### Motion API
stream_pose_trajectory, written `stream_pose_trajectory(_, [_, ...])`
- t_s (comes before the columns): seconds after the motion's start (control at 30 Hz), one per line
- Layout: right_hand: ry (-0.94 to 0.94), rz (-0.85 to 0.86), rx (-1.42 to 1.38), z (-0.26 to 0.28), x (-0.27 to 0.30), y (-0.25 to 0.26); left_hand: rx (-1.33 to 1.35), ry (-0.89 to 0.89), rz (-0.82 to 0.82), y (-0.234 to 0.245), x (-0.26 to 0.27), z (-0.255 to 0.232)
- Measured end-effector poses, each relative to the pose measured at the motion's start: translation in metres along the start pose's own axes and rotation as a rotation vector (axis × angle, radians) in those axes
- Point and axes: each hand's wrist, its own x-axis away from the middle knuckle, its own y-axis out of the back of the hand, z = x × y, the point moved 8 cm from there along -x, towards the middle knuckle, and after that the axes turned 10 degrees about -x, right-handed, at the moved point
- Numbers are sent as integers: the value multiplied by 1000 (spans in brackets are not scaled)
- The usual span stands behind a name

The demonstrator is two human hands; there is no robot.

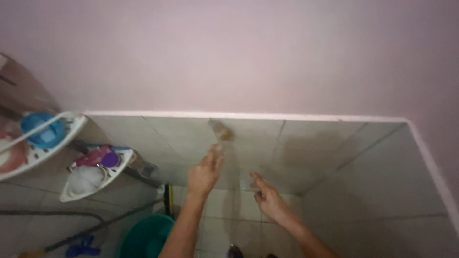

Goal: The person scrubs the bathroom wall and floor tiles by hand using a small brush after pouring a cleaning solution from a packet onto the surface.

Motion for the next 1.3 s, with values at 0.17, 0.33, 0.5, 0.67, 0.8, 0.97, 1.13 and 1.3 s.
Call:
stream_pose_trajectory(0.17, [-82,-50,-8,-3,13,32,-5,-242,35,-24,-8,-92])
stream_pose_trajectory(0.33, [-127,-64,8,-20,20,36,-76,-426,148,-57,-22,-155])
stream_pose_trajectory(0.5, [-184,-87,63,-43,35,63,-202,-441,245,-47,-20,-105])
stream_pose_trajectory(0.67, [-154,-130,-96,-81,41,77,-391,-443,339,-43,-9,-72])
stream_pose_trajectory(0.8, [-264,-163,-115,-107,33,72,-245,-659,101,-78,-10,-131])
stream_pose_trajectory(0.97, [-249,-211,-237,-115,34,71,-146,-802,213,-132,-20,-216])
stream_pose_trajectory(1.13, [-212,-317,-363,-133,37,84,-87,-828,147,-98,-39,-174])
stream_pose_trajectory(1.3, [-58,-390,-278,-149,48,94,-360,-754,545,-100,-37,-120])
